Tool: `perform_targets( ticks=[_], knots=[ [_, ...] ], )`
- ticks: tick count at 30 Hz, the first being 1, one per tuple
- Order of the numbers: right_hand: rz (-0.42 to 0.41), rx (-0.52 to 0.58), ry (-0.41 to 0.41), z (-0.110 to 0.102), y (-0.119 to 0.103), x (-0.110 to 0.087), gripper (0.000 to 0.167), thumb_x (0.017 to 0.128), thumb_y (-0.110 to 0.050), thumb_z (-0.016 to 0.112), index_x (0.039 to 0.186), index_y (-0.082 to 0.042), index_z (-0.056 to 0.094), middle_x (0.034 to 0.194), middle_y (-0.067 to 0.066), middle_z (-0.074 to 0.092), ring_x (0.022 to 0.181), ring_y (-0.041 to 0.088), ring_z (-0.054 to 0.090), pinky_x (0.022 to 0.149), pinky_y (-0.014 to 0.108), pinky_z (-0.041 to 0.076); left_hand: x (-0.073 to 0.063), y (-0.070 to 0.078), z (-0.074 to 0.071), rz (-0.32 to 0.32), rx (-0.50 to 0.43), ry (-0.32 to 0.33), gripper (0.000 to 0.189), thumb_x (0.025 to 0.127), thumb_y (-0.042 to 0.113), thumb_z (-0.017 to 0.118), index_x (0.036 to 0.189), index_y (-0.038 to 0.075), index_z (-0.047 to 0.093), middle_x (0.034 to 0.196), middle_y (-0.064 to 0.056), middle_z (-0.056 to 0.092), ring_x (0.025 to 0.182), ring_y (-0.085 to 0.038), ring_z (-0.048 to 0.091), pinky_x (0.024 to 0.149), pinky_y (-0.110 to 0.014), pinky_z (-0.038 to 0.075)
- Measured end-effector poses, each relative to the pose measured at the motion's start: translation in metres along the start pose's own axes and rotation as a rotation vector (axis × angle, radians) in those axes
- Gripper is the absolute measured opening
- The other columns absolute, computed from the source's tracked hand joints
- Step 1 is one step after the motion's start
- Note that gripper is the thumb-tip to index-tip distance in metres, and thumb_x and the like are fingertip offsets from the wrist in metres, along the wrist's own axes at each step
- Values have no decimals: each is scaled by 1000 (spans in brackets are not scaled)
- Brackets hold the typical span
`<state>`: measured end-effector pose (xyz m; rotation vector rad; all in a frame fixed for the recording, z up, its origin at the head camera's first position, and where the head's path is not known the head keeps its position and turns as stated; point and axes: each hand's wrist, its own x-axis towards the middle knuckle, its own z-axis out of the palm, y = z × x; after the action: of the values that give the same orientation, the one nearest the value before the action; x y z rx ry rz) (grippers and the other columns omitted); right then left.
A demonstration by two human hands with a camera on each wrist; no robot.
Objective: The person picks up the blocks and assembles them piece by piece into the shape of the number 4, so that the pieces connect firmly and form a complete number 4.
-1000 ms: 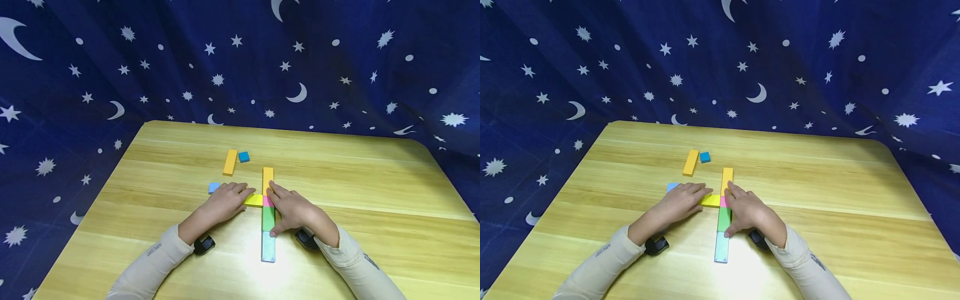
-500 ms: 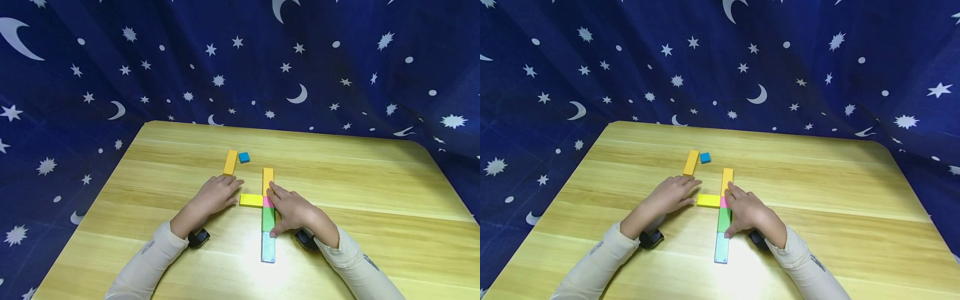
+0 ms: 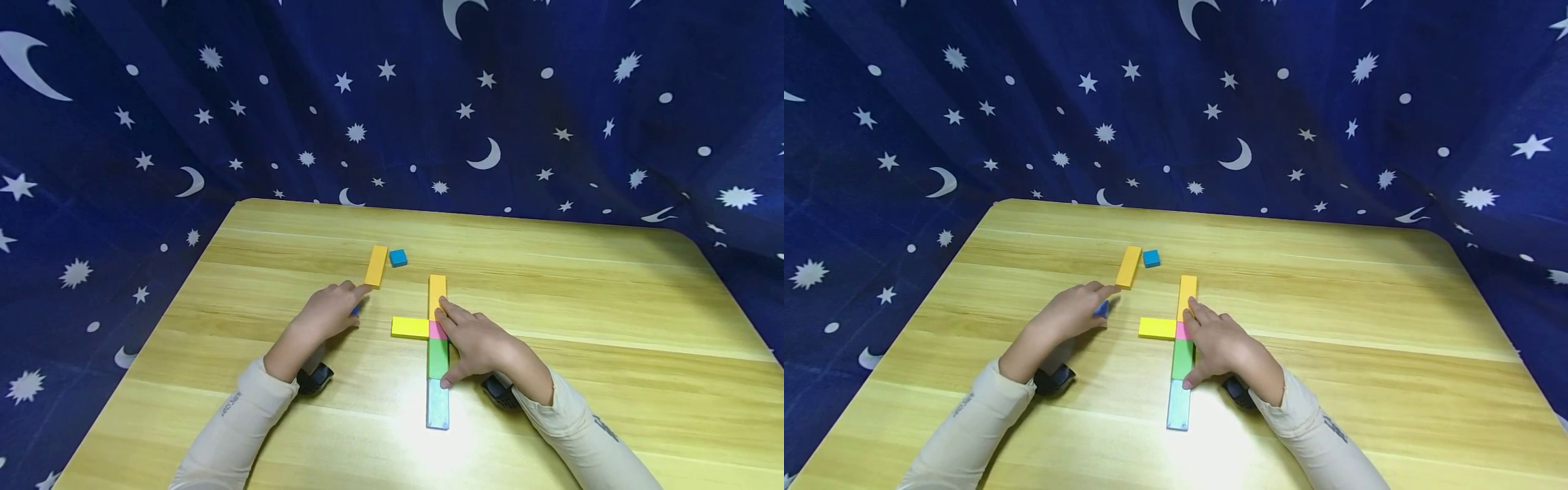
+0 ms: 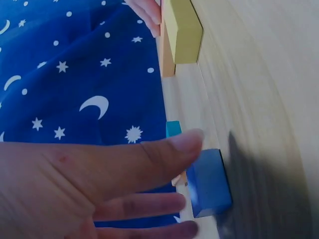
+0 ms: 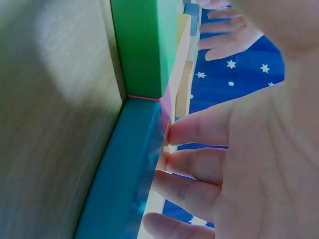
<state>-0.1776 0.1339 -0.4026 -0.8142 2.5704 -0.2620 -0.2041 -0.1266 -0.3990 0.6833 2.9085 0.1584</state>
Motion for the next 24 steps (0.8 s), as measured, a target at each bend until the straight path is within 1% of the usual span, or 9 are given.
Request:
perform_targets(
  ticks=[2,4,8,11,15,22,24],
  knots=[
    [2,2,-1,0,0,0,112,60,-53,77,141,4,25,151,22,10,138,35,18,105,53,25,0,-1,0,-22,-14,-26,60,75,19,74,129,12,50,107,-13,60,86,-27,61,66,-37,53],
    [6,6,-3,1,0,0,112,60,-53,78,141,4,24,151,21,9,138,34,18,105,53,25,0,-1,1,-29,-15,-33,56,76,15,74,127,12,52,103,-13,60,81,-25,62,63,-36,52],
    [9,15,-7,1,0,0,112,60,-53,78,141,4,24,151,21,9,138,34,17,105,53,25,0,1,4,7,2,-6,40,82,4,65,120,11,58,98,-13,60,76,-23,61,59,-34,52],
    [7,9,-7,1,0,0,112,60,-53,77,141,4,25,151,22,9,138,35,18,105,53,25,1,5,6,45,-7,6,35,84,2,62,118,10,59,99,-13,61,78,-23,62,62,-34,52],
    [5,1,-8,-1,1,0,112,61,-53,77,141,4,24,151,22,10,138,35,19,105,53,26,1,11,8,78,-31,5,36,83,5,65,118,7,58,102,-13,61,82,-24,63,67,-34,53],
    [2,1,-6,-2,1,0,112,61,-54,77,141,5,25,151,23,10,137,36,20,103,54,27,1,20,13,136,-15,30,39,81,9,67,119,5,58,101,-11,61,86,-22,63,71,-31,53],
    [2,-1,-5,-2,0,0,112,61,-54,77,141,5,25,151,23,10,137,36,20,103,54,27,1,22,13,151,-17,40,38,83,8,65,120,5,57,101,-11,61,87,-22,63,72,-31,53]
  ],
)
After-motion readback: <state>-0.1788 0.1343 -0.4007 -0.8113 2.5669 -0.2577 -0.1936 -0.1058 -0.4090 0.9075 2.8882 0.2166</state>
